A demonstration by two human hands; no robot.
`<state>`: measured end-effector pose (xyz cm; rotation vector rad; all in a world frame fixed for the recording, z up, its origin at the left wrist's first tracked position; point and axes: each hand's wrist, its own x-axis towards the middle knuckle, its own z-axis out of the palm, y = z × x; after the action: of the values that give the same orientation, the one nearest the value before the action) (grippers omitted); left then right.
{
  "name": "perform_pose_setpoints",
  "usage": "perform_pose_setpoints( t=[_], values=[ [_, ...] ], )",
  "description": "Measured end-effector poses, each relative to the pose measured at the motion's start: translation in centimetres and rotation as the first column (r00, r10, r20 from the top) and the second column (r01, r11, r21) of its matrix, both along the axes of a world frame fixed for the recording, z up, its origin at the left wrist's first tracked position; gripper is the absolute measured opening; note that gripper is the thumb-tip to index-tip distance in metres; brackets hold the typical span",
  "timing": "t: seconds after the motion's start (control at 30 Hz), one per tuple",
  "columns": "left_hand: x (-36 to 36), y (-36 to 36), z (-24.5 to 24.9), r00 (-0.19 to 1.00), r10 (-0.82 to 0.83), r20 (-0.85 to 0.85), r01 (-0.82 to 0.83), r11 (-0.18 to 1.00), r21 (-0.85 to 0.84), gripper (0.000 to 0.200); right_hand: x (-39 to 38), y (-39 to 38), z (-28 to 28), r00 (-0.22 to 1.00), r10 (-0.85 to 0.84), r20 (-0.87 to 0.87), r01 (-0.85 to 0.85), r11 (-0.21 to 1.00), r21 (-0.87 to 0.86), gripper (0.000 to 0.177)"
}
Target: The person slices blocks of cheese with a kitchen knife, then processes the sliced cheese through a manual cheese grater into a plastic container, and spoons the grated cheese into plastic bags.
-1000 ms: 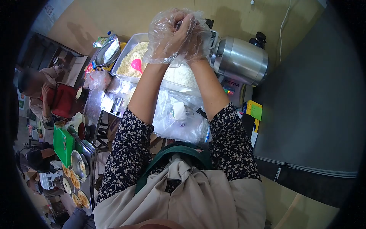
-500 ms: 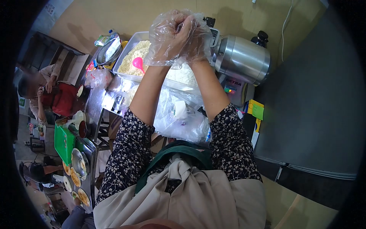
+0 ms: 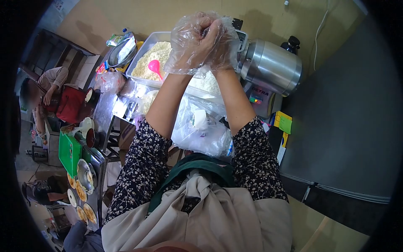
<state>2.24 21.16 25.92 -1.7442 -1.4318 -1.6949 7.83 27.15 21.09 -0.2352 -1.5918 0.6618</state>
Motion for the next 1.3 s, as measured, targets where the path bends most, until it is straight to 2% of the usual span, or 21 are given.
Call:
perform_pose_setpoints(
  t=[0.07, 0.27, 0.33, 0.37, 0.43, 0.47, 0.57, 0.63, 0.67, 0.73, 0.77, 0.83, 0.97, 1.03, 1.17, 1.3],
  values=[
    [0.0, 0.0, -0.1, 1.000, -0.005, 0.020, 0.005, 1.000, -0.015, 0.014, 0.0, -0.1, 0.0, 0.999, 0.037, 0.010, -0.037, 0.999, -0.028, 0.016],
    [0.1, -0.3, -0.1, 1.000, -0.008, 0.006, 0.008, 0.999, 0.049, 0.011, -0.5, 0.0, -0.7, 0.998, -0.058, -0.014, 0.058, 0.998, 0.038, 0.013],
    [0.1, -0.3, -0.2, 0.999, -0.031, 0.013, 0.030, 0.999, 0.034, 0.010, -0.6, 0.4, -1.3, 0.993, 0.094, -0.074, -0.100, 0.990, -0.095, 0.014],
    [0.1, -0.4, -0.2, 0.999, -0.030, 0.014, 0.029, 0.999, 0.033, 0.010, -0.7, 0.7, -1.6, 0.993, 0.094, -0.074, -0.101, 0.990, -0.096, 0.014],
    [0.1, -0.5, -0.1, 0.999, -0.035, 0.018, 0.034, 0.999, 0.026, 0.009, -0.7, 0.8, -1.8, 1.000, -0.002, -0.026, 0.002, 1.000, -0.005, 0.016],
    [0.2, -0.6, -0.1, 0.999, -0.034, 0.018, 0.034, 0.999, 0.026, 0.009, -0.6, 0.9, -1.8, 1.000, -0.001, -0.026, 0.001, 1.000, -0.005, 0.016],
    [0.3, -0.6, -0.1, 0.999, -0.019, 0.033, 0.018, 1.000, 0.013, 0.010, -0.5, 0.8, -1.7, 0.995, 0.101, -0.016, -0.101, 0.994, -0.046, 0.017],
    [0.3, -0.6, -0.1, 0.999, -0.031, 0.029, 0.031, 0.999, 0.024, 0.011, -0.7, 0.8, -1.9, 0.976, 0.201, -0.089, -0.216, 0.950, -0.224, 0.018],
    [0.3, -0.6, -0.2, 0.999, -0.031, 0.029, 0.030, 0.999, 0.024, 0.011, -0.9, 0.9, -2.0, 0.976, 0.201, -0.088, -0.216, 0.950, -0.224, 0.018],
    [0.3, -0.7, -0.2, 1.000, -0.006, 0.015, 0.006, 1.000, -0.003, 0.012, -1.1, 1.1, -1.9, 0.989, 0.101, -0.112, -0.104, 0.994, -0.021, 0.019],
    [0.2, -0.7, -0.2, 1.000, -0.005, 0.016, 0.005, 1.000, -0.004, 0.012, -1.1, 1.2, -1.9, 0.989, 0.101, -0.112, -0.104, 0.994, -0.022, 0.019],
    [0.2, -0.7, -0.3, 1.000, -0.001, 0.018, 0.001, 1.000, -0.027, 0.011, -1.0, 1.5, -2.2, 0.998, -0.032, -0.051, 0.037, 0.995, 0.096, 0.019],
    [0.3, -0.6, -0.4, 0.999, -0.014, 0.032, 0.014, 1.000, -0.002, 0.012, -1.2, 2.0, -2.8, 0.997, -0.027, -0.076, 0.035, 0.993, 0.111, 0.021],
    [0.3, -0.6, -0.4, 0.999, -0.030, 0.035, 0.030, 1.000, 0.000, 0.013, -0.6, 1.0, -2.6, 0.984, 0.162, -0.075, -0.169, 0.979, -0.109, 0.022],
    [0.3, -0.8, -0.4, 0.999, -0.022, 0.041, 0.023, 1.000, -0.003, 0.013, -0.6, 0.9, -2.6, 0.987, 0.156, -0.045, -0.160, 0.979, -0.124, 0.021],
    [0.3, -0.9, -0.6, 0.999, -0.036, 0.019, 0.035, 0.999, 0.022, 0.011, -0.7, 0.6, -2.7, 0.988, 0.118, -0.096, -0.130, 0.982, -0.136, 0.022]
  ],
)
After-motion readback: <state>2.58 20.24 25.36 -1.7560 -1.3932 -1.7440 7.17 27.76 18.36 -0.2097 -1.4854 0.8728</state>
